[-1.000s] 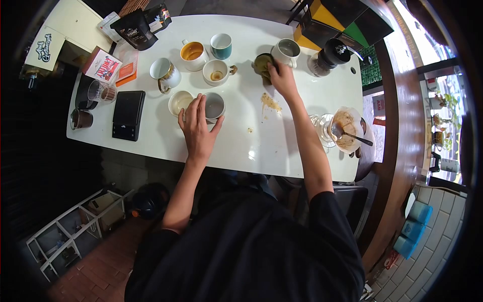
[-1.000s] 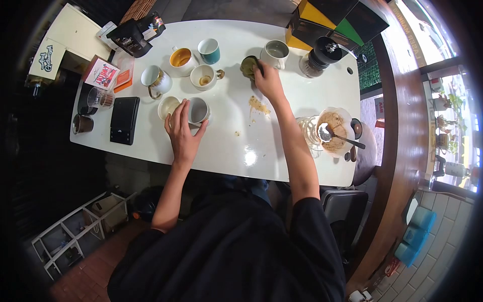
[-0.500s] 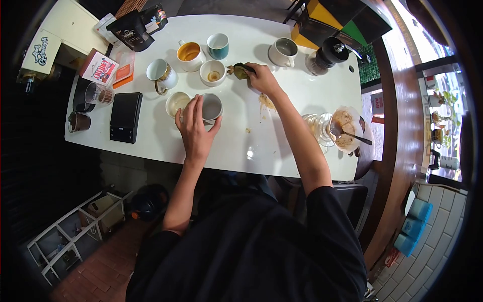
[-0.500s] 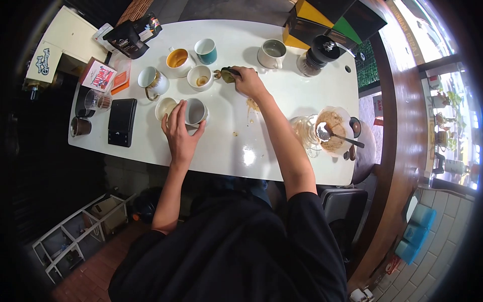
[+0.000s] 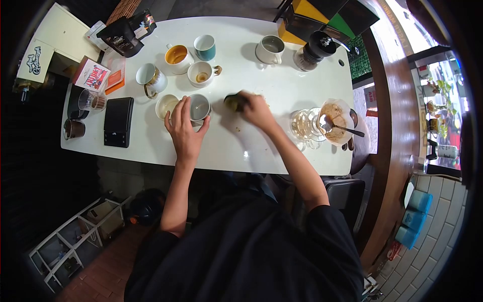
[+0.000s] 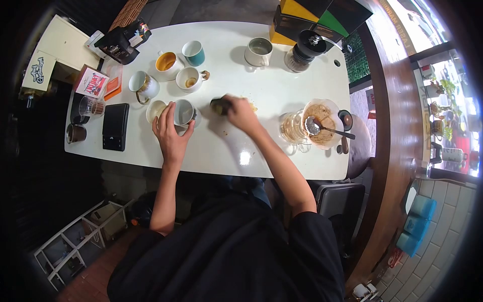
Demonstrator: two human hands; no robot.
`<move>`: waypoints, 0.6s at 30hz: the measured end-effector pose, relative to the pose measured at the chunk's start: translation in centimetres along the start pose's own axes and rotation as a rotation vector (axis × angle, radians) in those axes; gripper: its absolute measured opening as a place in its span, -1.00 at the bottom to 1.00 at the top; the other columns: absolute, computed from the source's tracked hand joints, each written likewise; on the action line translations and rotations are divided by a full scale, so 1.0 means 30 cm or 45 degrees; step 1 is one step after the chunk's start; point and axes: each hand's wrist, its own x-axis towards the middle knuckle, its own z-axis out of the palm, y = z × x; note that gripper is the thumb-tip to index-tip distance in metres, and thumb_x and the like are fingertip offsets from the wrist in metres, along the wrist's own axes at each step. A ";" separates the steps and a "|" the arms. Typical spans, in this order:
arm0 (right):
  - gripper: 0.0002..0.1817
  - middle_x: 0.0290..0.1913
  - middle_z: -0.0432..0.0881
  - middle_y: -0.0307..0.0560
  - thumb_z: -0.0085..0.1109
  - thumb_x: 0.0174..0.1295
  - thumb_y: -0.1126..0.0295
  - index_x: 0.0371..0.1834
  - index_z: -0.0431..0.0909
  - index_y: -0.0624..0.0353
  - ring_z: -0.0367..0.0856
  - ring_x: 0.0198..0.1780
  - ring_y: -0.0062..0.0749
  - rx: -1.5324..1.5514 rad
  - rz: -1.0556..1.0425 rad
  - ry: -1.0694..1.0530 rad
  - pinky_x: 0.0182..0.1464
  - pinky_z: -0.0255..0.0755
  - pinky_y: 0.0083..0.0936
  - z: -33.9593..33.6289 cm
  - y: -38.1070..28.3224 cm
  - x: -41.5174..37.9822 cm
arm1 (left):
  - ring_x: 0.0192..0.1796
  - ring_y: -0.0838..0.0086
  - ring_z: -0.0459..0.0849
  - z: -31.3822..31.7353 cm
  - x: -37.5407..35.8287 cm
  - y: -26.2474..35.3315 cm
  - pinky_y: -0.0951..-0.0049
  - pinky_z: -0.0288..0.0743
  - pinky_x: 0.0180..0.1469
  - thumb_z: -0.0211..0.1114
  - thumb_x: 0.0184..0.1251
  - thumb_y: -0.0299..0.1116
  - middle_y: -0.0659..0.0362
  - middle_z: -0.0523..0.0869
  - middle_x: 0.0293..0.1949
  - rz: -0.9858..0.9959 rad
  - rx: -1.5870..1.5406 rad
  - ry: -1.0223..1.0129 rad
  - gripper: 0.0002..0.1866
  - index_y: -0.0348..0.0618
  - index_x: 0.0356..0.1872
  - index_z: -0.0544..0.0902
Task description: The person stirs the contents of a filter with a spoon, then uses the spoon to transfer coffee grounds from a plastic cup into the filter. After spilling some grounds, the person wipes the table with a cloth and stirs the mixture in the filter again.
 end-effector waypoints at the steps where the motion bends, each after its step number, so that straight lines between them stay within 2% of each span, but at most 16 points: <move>1: -0.70 -0.20 0.70 0.35 0.02 0.13 0.62 -0.07 0.62 0.39 0.70 -0.13 0.25 0.053 0.104 0.110 0.01 0.56 -0.18 -0.041 -0.013 0.017 | 0.40 0.25 0.48 -0.002 0.002 -0.001 0.00 0.09 0.51 0.55 0.13 -0.20 0.11 0.55 0.35 -0.005 -0.001 -0.005 -0.24 -0.15 0.38 0.47; 2: -0.71 -0.20 0.71 0.37 0.01 0.21 0.62 -0.03 0.62 0.40 0.74 -0.14 0.19 0.108 0.070 0.280 -0.02 0.57 -0.25 -0.074 0.009 0.036 | 0.40 0.25 0.48 -0.003 0.002 0.000 0.00 0.09 0.51 0.55 0.13 -0.20 0.11 0.55 0.35 -0.004 0.000 -0.011 -0.24 -0.15 0.38 0.47; 4: -0.71 -0.19 0.71 0.36 0.06 0.24 0.61 0.00 0.62 0.38 0.76 -0.12 0.12 0.044 -0.015 0.548 -0.04 0.56 -0.29 -0.141 0.065 0.078 | 0.41 0.25 0.48 0.000 0.000 0.002 0.00 0.09 0.51 0.55 0.13 -0.21 0.12 0.55 0.35 -0.007 -0.009 0.004 -0.24 -0.14 0.38 0.47; 5: -0.69 -0.22 0.71 0.37 0.06 0.20 0.64 0.01 0.62 0.38 0.75 -0.15 0.14 -0.043 0.117 0.532 -0.06 0.57 -0.24 -0.191 0.033 0.091 | 0.41 0.25 0.48 0.002 -0.001 0.004 0.00 0.09 0.51 0.55 0.13 -0.21 0.12 0.55 0.35 -0.010 -0.012 -0.002 -0.24 -0.14 0.38 0.47; 7: -0.66 -0.24 0.70 0.36 0.05 0.13 0.66 -0.01 0.62 0.37 0.72 -0.18 0.17 -0.284 0.010 0.594 -0.05 0.56 -0.14 -0.233 0.059 0.111 | 0.42 0.26 0.47 0.005 -0.002 0.006 0.00 0.10 0.50 0.55 0.13 -0.21 0.13 0.55 0.36 -0.017 -0.010 0.017 -0.24 -0.14 0.38 0.47; 10: -0.65 -0.21 0.69 0.33 0.05 0.07 0.65 -0.04 0.63 0.35 0.67 -0.14 0.22 -0.439 0.061 0.576 0.02 0.52 -0.04 -0.242 0.116 0.115 | 0.42 0.25 0.46 0.006 -0.005 0.005 -0.02 0.10 0.50 0.55 0.14 -0.21 0.13 0.54 0.36 -0.030 -0.010 0.009 -0.24 -0.14 0.39 0.46; 13: -0.68 -0.14 0.70 0.31 0.09 0.08 0.61 -0.08 0.65 0.32 0.64 -0.04 0.23 -0.453 0.057 0.650 0.10 0.48 -0.01 -0.146 0.214 0.099 | 0.41 0.30 0.47 0.005 -0.008 0.012 -0.06 0.09 0.50 0.51 0.19 -0.20 0.16 0.50 0.39 -0.026 -0.007 0.018 -0.25 -0.13 0.40 0.43; 14: -0.68 -0.10 0.70 0.29 0.12 0.08 0.59 -0.06 0.65 0.32 0.61 0.04 0.22 -0.500 0.149 0.619 0.15 0.46 -0.01 -0.118 0.207 0.095 | 0.41 0.30 0.47 0.010 -0.015 0.013 -0.06 0.09 0.50 0.51 0.19 -0.20 0.16 0.50 0.39 -0.018 -0.013 0.009 -0.25 -0.13 0.40 0.43; 18: -0.66 -0.02 0.70 0.15 0.15 0.09 0.58 -0.03 0.65 0.30 0.57 0.13 0.10 -0.475 0.059 0.687 0.26 0.37 -0.09 -0.057 0.219 0.092 | 0.44 0.29 0.44 0.022 -0.019 0.012 -0.08 0.09 0.49 0.48 0.24 -0.21 0.17 0.47 0.41 -0.013 -0.021 0.010 -0.25 -0.11 0.43 0.37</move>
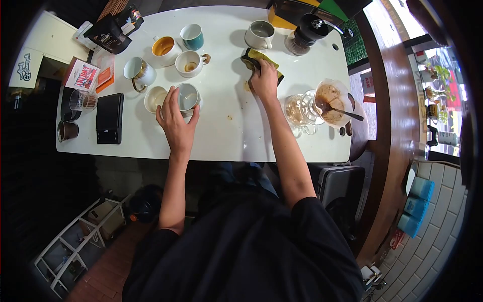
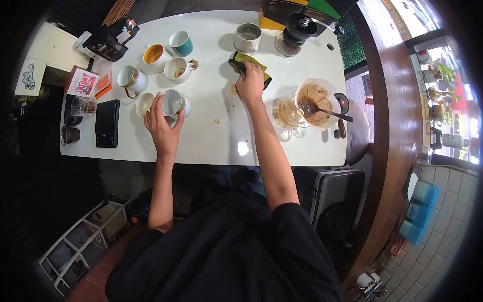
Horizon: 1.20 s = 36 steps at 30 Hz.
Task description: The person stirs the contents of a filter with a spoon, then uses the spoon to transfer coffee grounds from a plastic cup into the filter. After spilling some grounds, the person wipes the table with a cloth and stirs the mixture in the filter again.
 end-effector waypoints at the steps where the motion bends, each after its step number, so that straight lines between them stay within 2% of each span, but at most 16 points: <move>1: -0.66 0.01 0.69 0.14 0.14 0.10 0.58 -0.02 0.65 0.30 0.55 0.16 0.09 0.009 0.016 -0.050 0.28 0.36 -0.10 -0.005 0.005 0.002 | 0.45 0.29 0.42 -0.002 -0.002 -0.001 -0.09 0.09 0.49 0.47 0.26 -0.21 0.17 0.46 0.42 -0.004 -0.001 -0.002 -0.25 -0.10 0.43 0.35; 6: -0.62 0.09 0.66 0.11 0.12 0.11 0.55 0.03 0.64 0.28 0.52 0.22 0.07 -0.074 -0.069 -0.130 0.34 0.31 -0.10 -0.018 0.014 0.004 | 0.46 0.29 0.41 -0.006 -0.002 -0.003 -0.09 0.08 0.50 0.49 0.25 -0.20 0.18 0.45 0.43 -0.016 -0.006 -0.021 -0.25 -0.09 0.43 0.35; 8: -0.60 0.15 0.64 0.10 0.11 0.12 0.51 0.08 0.63 0.27 0.49 0.27 0.05 -0.275 -0.172 -0.029 0.40 0.22 -0.07 -0.034 -0.017 -0.013 | 0.46 0.29 0.41 -0.008 -0.002 -0.004 -0.09 0.08 0.50 0.49 0.25 -0.19 0.18 0.45 0.43 -0.022 -0.001 -0.031 -0.25 -0.09 0.43 0.35; 11: -0.58 0.19 0.63 0.09 0.13 0.13 0.48 0.11 0.62 0.23 0.47 0.33 0.03 -0.207 -0.176 -0.059 0.44 0.16 -0.04 -0.017 0.010 -0.010 | 0.46 0.21 0.42 -0.014 -0.003 -0.002 -0.09 0.06 0.51 0.51 0.24 -0.21 0.16 0.48 0.41 -0.034 -0.038 -0.035 -0.24 -0.06 0.43 0.34; 17: -0.58 0.06 0.72 0.06 0.11 0.16 0.53 0.13 0.62 0.18 0.59 0.20 0.03 -0.048 -0.075 -0.177 0.31 0.34 -0.07 -0.053 0.051 0.037 | 0.48 0.29 0.39 -0.013 -0.002 -0.006 -0.10 0.06 0.50 0.52 0.22 -0.18 0.18 0.44 0.44 -0.021 -0.025 -0.051 -0.20 -0.06 0.45 0.32; 20: -0.59 0.13 0.70 -0.01 0.12 0.14 0.52 0.09 0.66 0.19 0.56 0.24 0.01 -0.035 -0.098 -0.168 0.33 0.32 -0.07 -0.037 0.082 0.027 | 0.52 0.23 0.32 -0.062 0.002 0.030 -0.13 0.06 0.50 0.55 0.17 -0.11 0.12 0.37 0.48 -0.036 -0.006 -0.131 -0.10 -0.06 0.49 0.27; 22: -0.58 0.19 0.68 -0.07 0.10 0.10 0.54 0.06 0.68 0.20 0.52 0.28 0.00 -0.038 -0.132 -0.190 0.35 0.31 -0.08 -0.033 0.092 0.007 | 0.52 0.08 0.28 -0.120 -0.008 0.075 -0.09 0.08 0.49 0.57 0.13 -0.06 0.00 0.30 0.50 -0.002 0.002 -0.144 -0.03 -0.11 0.50 0.23; 23: -0.58 0.19 0.68 -0.07 0.10 0.10 0.54 0.06 0.68 0.20 0.52 0.28 0.00 -0.038 -0.131 -0.188 0.35 0.31 -0.08 -0.041 0.083 0.000 | 0.52 0.08 0.28 -0.144 -0.015 0.086 -0.09 0.08 0.49 0.57 0.13 -0.06 0.00 0.30 0.50 -0.001 0.002 -0.143 -0.03 -0.11 0.50 0.23; 25: -0.60 0.21 0.68 -0.07 0.12 0.13 0.58 0.06 0.69 0.25 0.54 0.26 0.04 -0.097 -0.159 -0.202 0.35 0.41 -0.19 -0.052 0.069 -0.016 | 0.52 -0.02 0.24 -0.182 -0.033 0.099 -0.07 0.11 0.48 0.57 0.13 0.01 -0.11 0.24 0.51 0.107 -0.008 -0.056 0.00 -0.18 0.49 0.21; 29: -0.56 0.23 0.68 -0.08 0.09 0.07 0.61 0.07 0.68 0.26 0.52 0.28 0.03 -0.060 -0.165 -0.225 0.38 0.39 -0.21 -0.058 0.061 -0.037 | 0.49 -0.06 0.27 -0.211 -0.070 0.105 -0.07 0.13 0.48 0.55 0.14 0.05 -0.15 0.25 0.48 0.117 -0.046 0.021 0.01 -0.22 0.48 0.20; 36: -0.54 0.22 0.68 -0.04 0.07 0.05 0.65 0.08 0.67 0.30 0.52 0.26 0.05 0.035 -0.172 -0.219 0.39 0.37 -0.23 -0.067 0.048 -0.076 | 0.45 -0.01 0.32 -0.210 -0.143 0.111 -0.07 0.18 0.43 0.52 0.19 0.04 -0.09 0.30 0.44 0.075 -0.125 0.074 -0.08 -0.22 0.43 0.27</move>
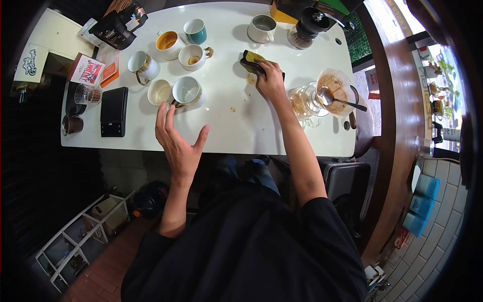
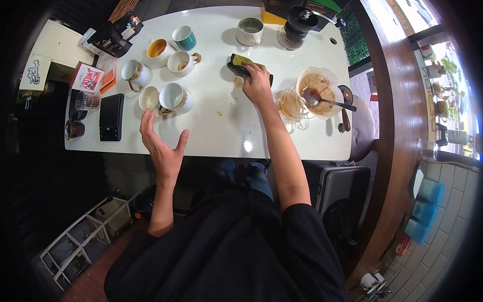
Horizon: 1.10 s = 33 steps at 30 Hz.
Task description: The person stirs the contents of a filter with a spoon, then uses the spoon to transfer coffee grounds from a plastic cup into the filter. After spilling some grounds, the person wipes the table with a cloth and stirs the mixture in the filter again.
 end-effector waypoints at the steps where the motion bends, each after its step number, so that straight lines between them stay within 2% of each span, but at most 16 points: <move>1: -0.54 0.22 0.68 -0.03 0.07 0.04 0.65 0.07 0.67 0.31 0.52 0.25 0.06 0.030 -0.002 0.006 0.39 0.37 -0.23 0.003 0.001 -0.006 | 0.44 0.00 0.33 0.000 -0.011 0.003 -0.06 0.18 0.43 0.51 0.21 0.03 -0.09 0.31 0.43 0.002 -0.010 0.016 -0.11 -0.23 0.42 0.28; 4: -0.49 0.23 0.66 -0.05 0.03 -0.01 0.63 0.08 0.66 0.29 0.48 0.29 0.02 0.078 0.006 -0.031 0.39 0.30 -0.14 0.011 0.003 -0.022 | 0.43 0.00 0.36 0.001 -0.047 0.011 -0.04 0.19 0.42 0.50 0.24 0.01 -0.08 0.34 0.41 0.027 -0.010 0.047 -0.15 -0.24 0.39 0.30; 8: -0.50 0.21 0.68 -0.03 0.03 -0.02 0.64 0.06 0.67 0.30 0.49 0.28 0.02 0.137 -0.007 -0.008 0.38 0.32 -0.13 0.019 -0.010 -0.054 | 0.43 -0.05 0.35 -0.016 -0.100 0.058 -0.04 0.19 0.45 0.50 0.25 -0.10 -0.14 0.34 0.40 0.009 0.024 -0.006 -0.15 -0.27 0.42 0.24; 15: -0.49 0.13 0.71 0.06 0.06 -0.07 0.70 0.05 0.68 0.33 0.53 0.23 0.04 0.226 -0.117 -0.005 0.35 0.37 -0.15 -0.015 -0.062 -0.135 | 0.42 -0.03 0.37 -0.022 -0.273 0.237 -0.01 0.21 0.45 0.48 0.25 -0.17 -0.10 0.38 0.39 -0.124 0.084 0.007 -0.25 -0.25 0.37 0.34; 17: -0.52 0.13 0.69 0.16 0.05 0.06 0.68 0.10 0.67 0.34 0.54 0.24 0.10 0.228 -0.112 -0.086 0.39 0.36 -0.21 -0.026 -0.066 -0.147 | 0.42 -0.03 0.37 -0.024 -0.335 0.284 -0.01 0.21 0.45 0.48 0.25 -0.18 -0.10 0.38 0.39 -0.160 0.105 0.000 -0.26 -0.24 0.37 0.35; 18: -0.51 0.13 0.69 0.17 0.05 0.06 0.68 0.11 0.67 0.33 0.54 0.24 0.10 0.245 -0.142 -0.098 0.39 0.36 -0.22 -0.031 -0.067 -0.148 | 0.42 -0.03 0.37 -0.027 -0.366 0.304 -0.01 0.21 0.45 0.47 0.25 -0.18 -0.10 0.38 0.39 -0.193 0.105 0.008 -0.26 -0.24 0.37 0.35; 23: -0.51 0.12 0.70 0.16 0.03 0.06 0.67 0.12 0.67 0.31 0.54 0.23 0.10 0.294 -0.144 -0.160 0.39 0.36 -0.21 -0.026 -0.079 -0.194 | 0.42 -0.01 0.37 -0.061 -0.491 0.374 0.01 0.23 0.44 0.47 0.24 -0.25 -0.09 0.38 0.40 -0.324 0.074 0.080 -0.29 -0.24 0.36 0.37; 26: -0.52 0.14 0.71 0.07 0.05 0.00 0.68 0.05 0.69 0.32 0.54 0.22 0.07 0.258 -0.217 -0.128 0.36 0.39 -0.19 -0.023 -0.089 -0.215 | 0.42 -0.01 0.37 -0.081 -0.537 0.394 0.02 0.25 0.44 0.47 0.24 -0.29 -0.09 0.38 0.39 -0.369 0.081 0.075 -0.31 -0.24 0.34 0.39; 33: -0.50 0.16 0.70 0.06 0.03 0.00 0.68 0.07 0.69 0.31 0.54 0.23 0.07 0.265 -0.097 -0.162 0.37 0.38 -0.19 -0.008 -0.137 -0.257 | 0.41 0.02 0.38 -0.123 -0.587 0.363 0.04 0.25 0.43 0.46 0.24 -0.30 -0.07 0.38 0.39 -0.378 0.075 0.073 -0.36 -0.23 0.31 0.43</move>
